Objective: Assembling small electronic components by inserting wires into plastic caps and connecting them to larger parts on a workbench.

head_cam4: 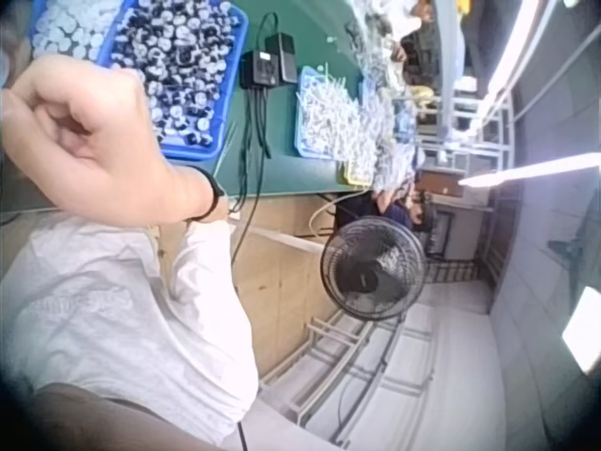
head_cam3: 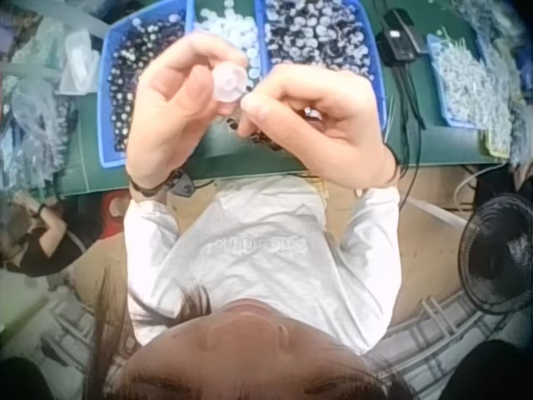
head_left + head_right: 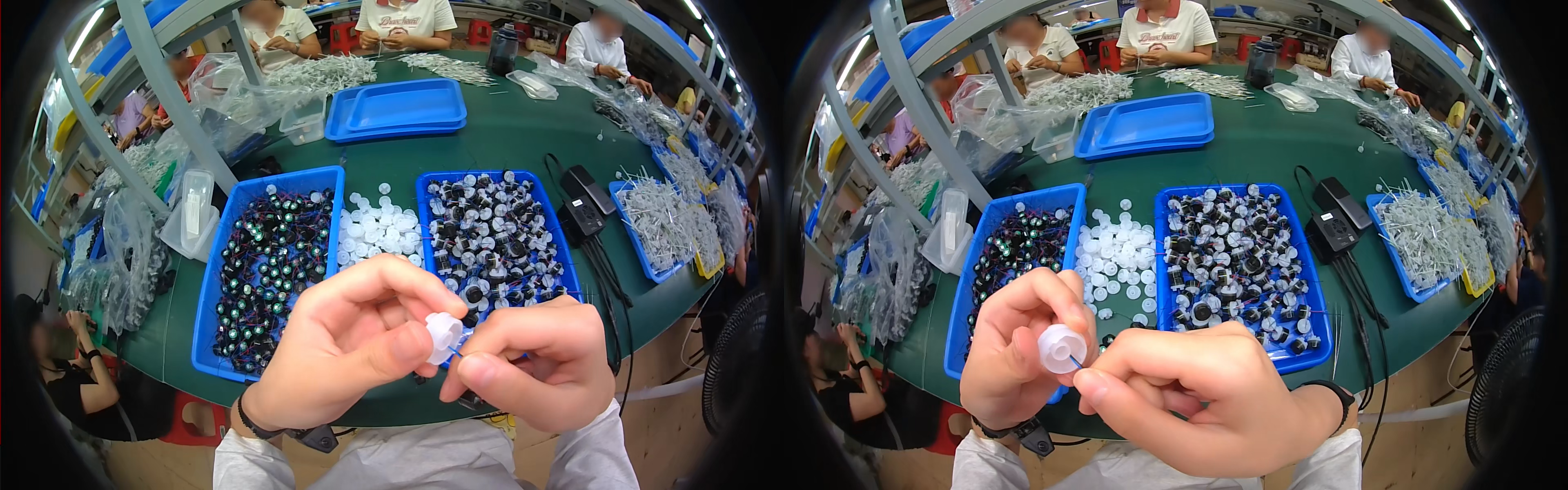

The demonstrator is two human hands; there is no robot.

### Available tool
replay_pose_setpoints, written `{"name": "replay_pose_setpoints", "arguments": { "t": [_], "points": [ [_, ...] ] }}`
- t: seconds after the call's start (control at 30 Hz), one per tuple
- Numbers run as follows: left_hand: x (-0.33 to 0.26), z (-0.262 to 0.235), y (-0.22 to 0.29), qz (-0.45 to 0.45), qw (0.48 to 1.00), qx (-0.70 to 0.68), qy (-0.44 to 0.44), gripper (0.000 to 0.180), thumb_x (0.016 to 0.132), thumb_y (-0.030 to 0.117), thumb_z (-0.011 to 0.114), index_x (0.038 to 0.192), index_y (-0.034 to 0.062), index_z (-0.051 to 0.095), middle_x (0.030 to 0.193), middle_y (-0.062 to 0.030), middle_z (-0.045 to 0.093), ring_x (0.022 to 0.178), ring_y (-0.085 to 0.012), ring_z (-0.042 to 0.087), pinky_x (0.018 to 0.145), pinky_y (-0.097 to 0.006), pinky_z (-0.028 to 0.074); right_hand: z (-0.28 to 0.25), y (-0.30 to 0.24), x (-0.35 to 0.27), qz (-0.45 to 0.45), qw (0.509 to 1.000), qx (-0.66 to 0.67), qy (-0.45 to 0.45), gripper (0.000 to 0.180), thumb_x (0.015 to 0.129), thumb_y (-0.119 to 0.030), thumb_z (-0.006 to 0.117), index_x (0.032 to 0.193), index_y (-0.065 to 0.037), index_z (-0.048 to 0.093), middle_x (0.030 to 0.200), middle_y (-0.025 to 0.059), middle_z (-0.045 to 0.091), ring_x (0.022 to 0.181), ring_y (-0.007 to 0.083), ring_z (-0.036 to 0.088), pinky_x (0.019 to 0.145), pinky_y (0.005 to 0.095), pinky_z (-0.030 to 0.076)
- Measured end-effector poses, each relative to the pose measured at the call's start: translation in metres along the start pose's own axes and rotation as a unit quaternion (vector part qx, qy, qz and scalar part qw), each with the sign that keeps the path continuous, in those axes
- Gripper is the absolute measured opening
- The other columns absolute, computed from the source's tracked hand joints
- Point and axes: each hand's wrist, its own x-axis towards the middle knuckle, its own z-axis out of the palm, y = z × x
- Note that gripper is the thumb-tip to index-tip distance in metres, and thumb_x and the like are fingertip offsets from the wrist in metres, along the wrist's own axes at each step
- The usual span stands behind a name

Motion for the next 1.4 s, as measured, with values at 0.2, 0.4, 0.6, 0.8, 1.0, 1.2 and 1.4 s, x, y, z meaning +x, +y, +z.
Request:
{"name": "replay_pose_setpoints", "arguments": {
  "t": [0.2, 0.4, 0.6, 0.8, 1.0, 1.2, 1.4],
  "points": [
    [0.0, -0.002, 0.001, -0.03, 0.999, -0.006, -0.027, 0.029, 0.086, 0.019, 0.058, 0.104, -0.0027, 0.053, 0.093, -0.0063, 0.055, 0.079, -0.009, 0.054, 0.07, -0.022, 0.045, -0.003, -0.007, -0.001, 0.018, 1.0, -0.014, 0.003, 0.01, 0.077, 0.001, 0.057, 0.068, 0.002, 0.061, 0.059, 0.0066, 0.061, 0.044, 0.0047, 0.049, 0.039, 0.0176, 0.033],
    [-0.002, -0.003, 0.002, -0.037, 0.998, -0.005, -0.042, 0.033, 0.086, 0.023, 0.057, 0.106, -0.003, 0.053, 0.094, -0.0062, 0.055, 0.079, -0.0094, 0.054, 0.071, -0.022, 0.046, -0.001, -0.006, -0.002, 0.003, 1.0, -0.002, 0.011, 0.009, 0.075, 0.003, 0.058, 0.067, 0.003, 0.062, 0.057, 0.0061, 0.06, 0.042, 0.0035, 0.045, 0.038, 0.0176, 0.03],
    [-0.001, 0.0, 0.004, -0.04, 0.998, -0.024, -0.044, 0.026, 0.086, 0.015, 0.056, 0.105, -0.0035, 0.053, 0.094, -0.0065, 0.054, 0.079, -0.0105, 0.053, 0.07, -0.023, 0.045, 0.004, -0.002, -0.004, -0.045, 0.997, 0.03, 0.052, 0.006, 0.071, 0.006, 0.059, 0.069, 0.004, 0.064, 0.051, 0.0043, 0.055, 0.038, 0.003, 0.039, 0.036, 0.0185, 0.024],
    [-0.001, 0.003, 0.002, -0.017, 0.998, -0.043, -0.042, 0.025, 0.085, 0.01, 0.058, 0.104, -0.0045, 0.053, 0.092, -0.0076, 0.054, 0.081, -0.0119, 0.053, 0.071, -0.025, 0.044, -0.001, -0.004, -0.002, -0.069, 0.997, -0.028, 0.024, 0.004, 0.068, 0.004, 0.061, 0.069, 0.002, 0.065, 0.047, 0.0017, 0.05, 0.037, 0.0026, 0.034, 0.035, 0.0186, 0.021],
    [0.0, -0.001, 0.001, -0.004, 0.998, -0.029, -0.051, 0.028, 0.084, 0.01, 0.059, 0.105, -0.0062, 0.051, 0.091, -0.0085, 0.053, 0.081, -0.0128, 0.054, 0.072, -0.026, 0.045, 0.002, -0.001, -0.003, -0.107, 0.988, -0.096, 0.063, 0.004, 0.066, 0.003, 0.062, 0.069, 0.001, 0.065, 0.046, 0.0006, 0.049, 0.036, 0.0024, 0.032, 0.033, 0.018, 0.02],
    [0.0, 0.001, 0.001, -0.002, 0.998, -0.038, -0.048, 0.028, 0.083, 0.009, 0.06, 0.105, -0.0065, 0.05, 0.094, -0.0095, 0.054, 0.085, -0.0142, 0.055, 0.075, -0.027, 0.046, 0.006, -0.002, -0.006, -0.129, 0.973, -0.16, 0.106, 0.005, 0.065, 0.002, 0.063, 0.069, 0.0, 0.064, 0.047, 0.0, 0.05, 0.035, 0.0034, 0.033, 0.033, 0.018, 0.022],
    [-0.001, 0.001, 0.001, -0.005, 0.999, -0.036, -0.04, 0.03, 0.082, 0.009, 0.061, 0.105, -0.0064, 0.049, 0.096, -0.0103, 0.054, 0.088, -0.0156, 0.056, 0.078, -0.028, 0.048, 0.008, -0.002, -0.006, -0.154, 0.956, -0.219, 0.117, 0.008, 0.063, 0.002, 0.064, 0.07, -0.002, 0.063, 0.047, -0.0011, 0.05, 0.035, 0.0047, 0.034, 0.032, 0.0189, 0.023]
  ]
}}
